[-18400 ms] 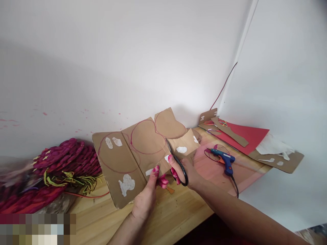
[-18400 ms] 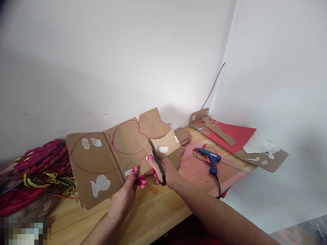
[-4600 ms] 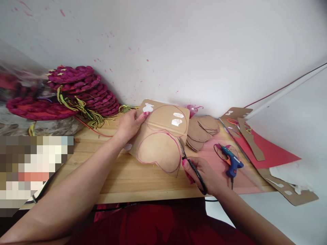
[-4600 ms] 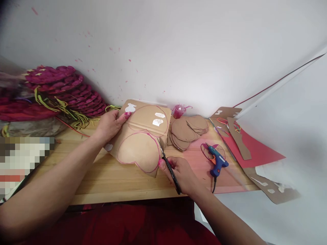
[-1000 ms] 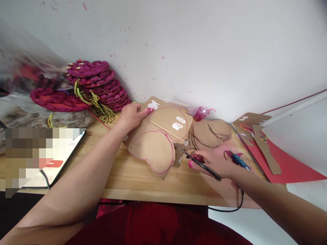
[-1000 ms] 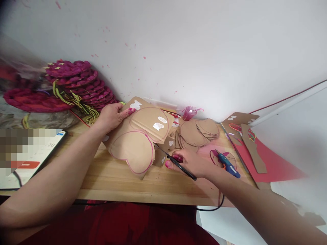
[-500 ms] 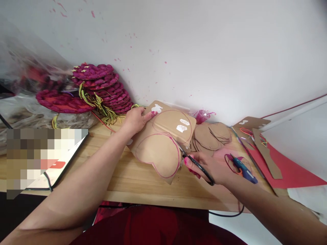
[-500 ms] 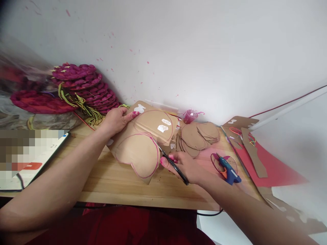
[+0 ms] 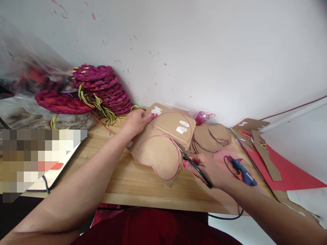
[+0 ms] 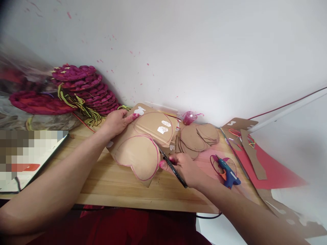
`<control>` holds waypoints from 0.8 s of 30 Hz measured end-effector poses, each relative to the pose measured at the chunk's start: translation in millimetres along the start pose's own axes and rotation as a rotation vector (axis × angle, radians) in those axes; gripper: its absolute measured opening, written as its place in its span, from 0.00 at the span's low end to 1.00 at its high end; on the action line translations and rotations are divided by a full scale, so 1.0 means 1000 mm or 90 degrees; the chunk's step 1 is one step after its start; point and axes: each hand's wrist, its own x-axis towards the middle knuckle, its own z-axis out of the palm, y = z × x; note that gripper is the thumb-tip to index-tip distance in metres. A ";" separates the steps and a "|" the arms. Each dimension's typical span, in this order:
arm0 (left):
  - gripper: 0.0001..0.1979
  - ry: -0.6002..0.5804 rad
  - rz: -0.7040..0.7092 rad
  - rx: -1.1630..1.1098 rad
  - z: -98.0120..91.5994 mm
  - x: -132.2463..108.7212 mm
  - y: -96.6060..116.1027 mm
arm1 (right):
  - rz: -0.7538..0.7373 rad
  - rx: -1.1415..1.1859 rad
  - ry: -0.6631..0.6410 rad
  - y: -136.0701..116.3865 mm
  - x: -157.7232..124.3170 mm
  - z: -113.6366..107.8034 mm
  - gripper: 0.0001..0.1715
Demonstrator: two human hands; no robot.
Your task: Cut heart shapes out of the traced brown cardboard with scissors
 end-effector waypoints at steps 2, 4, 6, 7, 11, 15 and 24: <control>0.24 -0.003 0.001 0.000 0.000 0.000 0.000 | 0.022 -0.023 0.006 -0.001 0.000 0.000 0.32; 0.24 -0.003 0.005 0.004 0.001 0.001 0.000 | 0.034 -0.018 0.006 0.001 0.001 0.001 0.31; 0.24 0.005 0.010 0.012 0.002 0.000 0.000 | 0.041 0.000 0.001 0.005 0.001 0.003 0.30; 0.23 0.008 0.013 0.017 0.002 0.000 0.000 | 0.042 0.008 -0.002 0.008 0.000 0.004 0.29; 0.23 0.002 0.021 0.025 0.005 -0.003 0.002 | 0.040 0.027 -0.009 0.014 -0.001 0.007 0.29; 0.24 0.002 0.014 0.022 0.006 -0.005 0.004 | 0.045 0.022 -0.019 0.012 -0.001 0.006 0.30; 0.24 -0.001 0.009 0.027 0.006 -0.003 0.003 | -0.004 -0.028 0.019 0.018 0.005 0.009 0.35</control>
